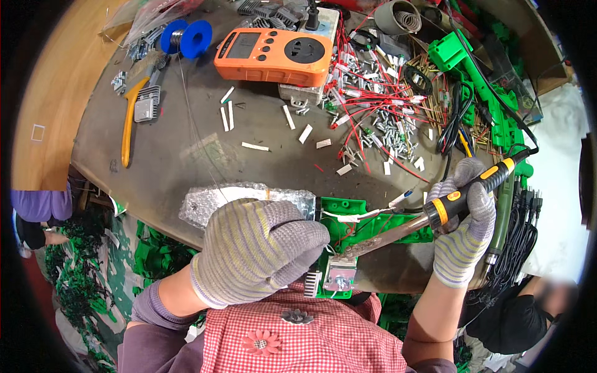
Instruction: Assembling the internal wiring and casing of a handheld electronic device.
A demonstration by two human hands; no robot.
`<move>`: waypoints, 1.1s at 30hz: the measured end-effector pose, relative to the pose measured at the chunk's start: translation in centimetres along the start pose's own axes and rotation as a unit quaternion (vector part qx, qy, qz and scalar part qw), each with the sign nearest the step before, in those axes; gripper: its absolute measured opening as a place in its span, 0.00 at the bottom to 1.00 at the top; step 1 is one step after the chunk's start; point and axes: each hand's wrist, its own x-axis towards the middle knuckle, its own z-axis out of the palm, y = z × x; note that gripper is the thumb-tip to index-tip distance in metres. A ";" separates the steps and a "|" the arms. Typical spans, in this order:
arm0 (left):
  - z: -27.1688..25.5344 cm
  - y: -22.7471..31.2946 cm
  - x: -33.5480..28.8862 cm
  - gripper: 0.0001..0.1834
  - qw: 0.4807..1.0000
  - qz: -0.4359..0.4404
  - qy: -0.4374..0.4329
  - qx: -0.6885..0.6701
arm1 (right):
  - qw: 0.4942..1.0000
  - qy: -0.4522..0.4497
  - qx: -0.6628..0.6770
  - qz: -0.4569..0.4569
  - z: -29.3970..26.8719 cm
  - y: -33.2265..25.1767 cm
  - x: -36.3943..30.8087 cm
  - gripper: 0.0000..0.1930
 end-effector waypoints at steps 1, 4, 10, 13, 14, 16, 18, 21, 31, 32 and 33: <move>0.1 0.0 0.0 0.11 1.000 0.005 0.005 0.005 | 1.000 0.000 0.000 0.002 0.3 0.1 -0.1 0.19; 0.2 0.1 0.1 0.11 1.000 0.004 -0.002 0.017 | 0.999 0.029 -0.013 -0.004 0.5 -0.1 -0.1 0.20; -0.5 0.3 0.2 0.10 0.999 0.001 -0.039 0.036 | 0.999 -0.043 -0.009 0.030 0.9 -0.6 -0.2 0.19; -1.0 0.6 0.8 0.08 0.997 0.001 -0.073 0.036 | 1.000 -0.011 -0.007 0.004 0.8 -0.2 -0.2 0.20; -1.2 0.5 1.0 0.07 0.996 0.003 -0.088 0.027 | 1.000 -0.023 -0.006 0.012 0.7 -0.4 -0.2 0.20; -1.1 -1.0 0.7 0.07 0.998 -0.023 -0.012 0.050 | 0.999 -0.029 -0.006 0.018 0.6 -0.5 -0.3 0.20; -0.8 -2.0 1.1 0.08 0.994 -0.050 0.066 0.074 | 1.000 -0.025 -0.008 0.012 0.9 -0.5 -0.3 0.21; -0.8 -1.7 2.2 0.16 0.993 -0.027 0.110 0.044 | 0.999 -0.033 -0.004 0.005 0.2 -0.2 -0.4 0.21; 0.9 0.2 3.2 0.15 0.995 0.019 0.073 0.058 | 0.999 -0.045 -0.011 0.017 -0.3 -0.2 -0.4 0.23; 0.9 0.1 3.2 0.15 0.993 0.047 0.092 0.058 | 0.999 -0.040 -0.017 0.020 -0.3 -0.3 -0.5 0.23; 0.8 0.1 3.2 0.15 0.993 0.045 0.092 0.059 | 0.999 -0.036 -0.022 0.024 -0.3 -0.3 -0.6 0.24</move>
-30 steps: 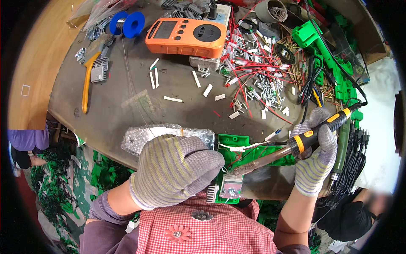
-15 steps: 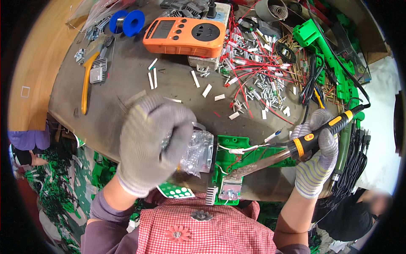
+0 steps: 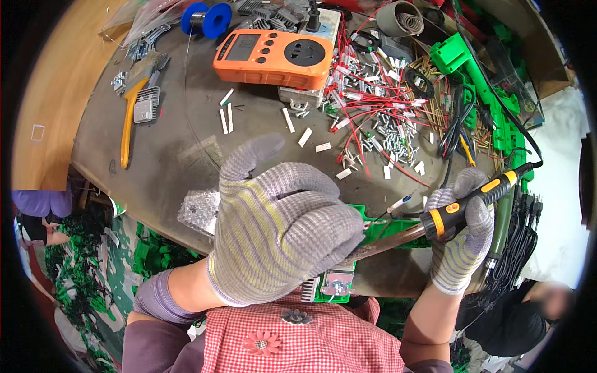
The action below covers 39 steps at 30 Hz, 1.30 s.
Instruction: Assembling the internal wiring and casing of a handheld electronic device.
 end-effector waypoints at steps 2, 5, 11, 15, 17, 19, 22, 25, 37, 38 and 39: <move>-0.2 0.0 0.4 0.13 1.000 0.016 0.000 -0.015 | 1.000 -0.007 0.008 0.000 -0.1 0.1 0.1 0.24; -0.1 -0.4 1.2 0.09 0.995 -0.014 -0.042 -0.093 | 1.000 0.010 0.011 -0.018 0.0 0.3 0.0 0.23; -0.2 -2.9 1.5 0.06 0.966 -0.019 -0.165 -0.200 | 0.999 0.021 0.029 -0.034 -0.3 0.6 0.0 0.23; -0.6 -3.9 1.6 0.06 0.950 0.002 -0.217 -0.223 | 0.996 0.067 0.026 -0.056 0.7 0.8 0.0 0.23; -0.6 -4.0 1.5 0.06 0.948 -0.004 -0.221 -0.229 | 0.998 0.041 0.016 -0.046 0.0 0.6 -0.1 0.23; -0.6 -3.9 1.4 0.06 0.946 -0.009 -0.225 -0.234 | 0.999 0.015 0.007 -0.037 -0.6 0.4 -0.1 0.23; -0.6 -3.8 1.4 0.06 0.942 -0.012 -0.244 -0.232 | 0.999 0.002 0.005 -0.035 -0.9 0.5 -0.1 0.23; -0.6 -3.8 1.4 0.06 0.938 -0.009 -0.257 -0.232 | 0.999 0.008 -0.005 -0.042 -0.2 0.4 -0.2 0.23; -0.6 -2.5 1.5 0.06 0.963 0.010 -0.236 -0.133 | 0.997 0.006 0.045 -0.056 0.7 -0.8 -0.9 0.18; -0.8 -2.4 1.6 0.06 0.960 0.004 -0.256 -0.111 | 0.997 0.001 0.051 -0.055 0.5 -0.7 -1.0 0.18; -0.9 -2.2 1.8 0.06 0.957 0.000 -0.276 -0.088 | 0.997 0.000 0.051 -0.055 -0.1 -0.4 -1.1 0.18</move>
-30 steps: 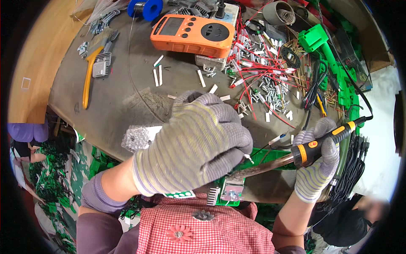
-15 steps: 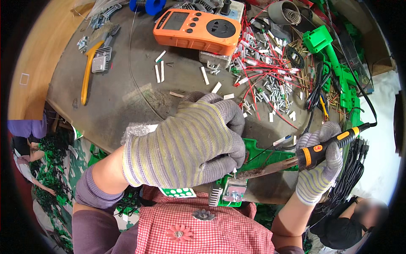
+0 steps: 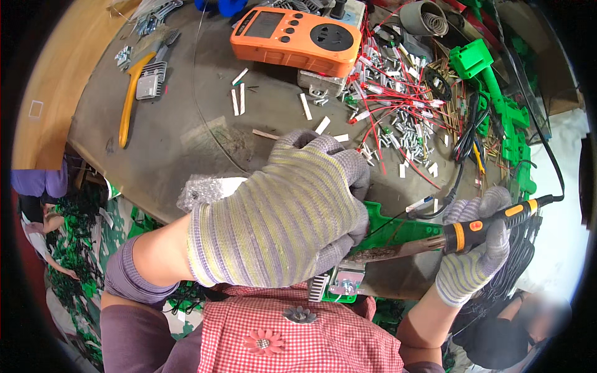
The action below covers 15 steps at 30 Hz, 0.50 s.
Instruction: Assembling the internal wiring and casing of a handheld electronic device.
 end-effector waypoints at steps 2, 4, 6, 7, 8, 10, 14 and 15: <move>0.0 0.1 0.1 0.05 1.000 -0.007 -0.010 -0.007 | 1.000 -0.017 0.005 -0.022 -1.3 0.5 -0.1 0.26; 0.1 0.1 0.1 0.05 1.000 -0.015 -0.020 -0.014 | 1.000 -0.002 0.005 -0.019 0.0 0.2 -0.2 0.23; 0.3 0.0 0.0 0.05 0.999 0.016 0.034 -0.008 | 1.000 0.014 0.003 -0.018 0.2 0.2 -0.2 0.21; 0.3 0.0 -0.1 0.05 0.999 0.017 0.033 -0.008 | 1.000 0.009 0.012 -0.020 -0.2 0.3 -0.1 0.21; 0.2 0.0 -0.1 0.05 0.999 0.014 0.034 -0.010 | 1.000 0.005 0.020 -0.023 -0.6 0.2 -0.1 0.20; 0.3 -0.1 0.1 0.05 0.999 0.015 0.033 -0.012 | 0.998 -0.017 0.049 -0.019 -1.3 -0.6 0.2 0.19; 1.4 -0.3 -0.2 0.05 0.997 0.001 0.043 -0.056 | 0.997 -0.035 0.048 -0.057 -2.8 -0.9 -1.2 0.14; 1.4 -0.4 0.0 0.05 0.994 0.001 0.069 -0.084 | 0.997 -0.032 0.046 -0.060 -2.9 -1.0 -1.9 0.14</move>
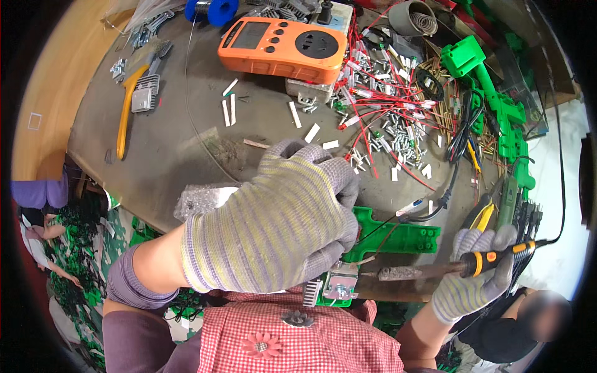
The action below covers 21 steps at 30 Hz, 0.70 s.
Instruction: Assembling the internal wiring and casing of a handheld electronic device.
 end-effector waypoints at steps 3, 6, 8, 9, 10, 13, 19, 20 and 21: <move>-1.4 0.7 0.4 0.04 0.996 0.014 -0.056 0.065 | 0.999 0.036 0.027 0.002 -0.5 -0.1 -1.9 0.14; -1.6 0.8 0.6 0.05 0.995 0.015 -0.068 0.069 | 0.992 0.123 0.024 -0.011 -0.3 0.7 -3.0 0.15; -1.4 0.8 0.6 0.05 0.996 0.006 -0.067 0.055 | 0.988 0.153 0.028 -0.010 0.3 1.2 -3.0 0.15; -1.5 0.9 0.6 0.05 0.996 0.008 -0.067 0.056 | 0.983 0.181 0.028 -0.007 0.4 1.3 -2.9 0.16; -1.7 1.1 0.6 0.05 0.995 0.006 -0.069 0.070 | 0.990 0.143 0.013 -0.001 0.2 1.1 -3.0 0.16; -1.6 1.1 0.8 0.05 0.993 0.001 -0.079 0.083 | 0.990 0.142 0.012 -0.020 0.2 1.4 -3.4 0.16; -1.7 1.0 0.7 0.05 0.993 -0.004 -0.085 0.077 | 0.983 0.182 -0.012 -0.033 1.5 2.2 -3.7 0.18; -1.7 0.8 0.9 0.05 0.994 0.003 -0.086 0.070 | 0.977 0.206 -0.021 -0.041 1.6 2.4 -3.8 0.18; -1.7 0.8 0.8 0.05 0.994 0.002 -0.087 0.071 | 0.977 0.206 -0.020 -0.041 1.7 2.4 -3.8 0.18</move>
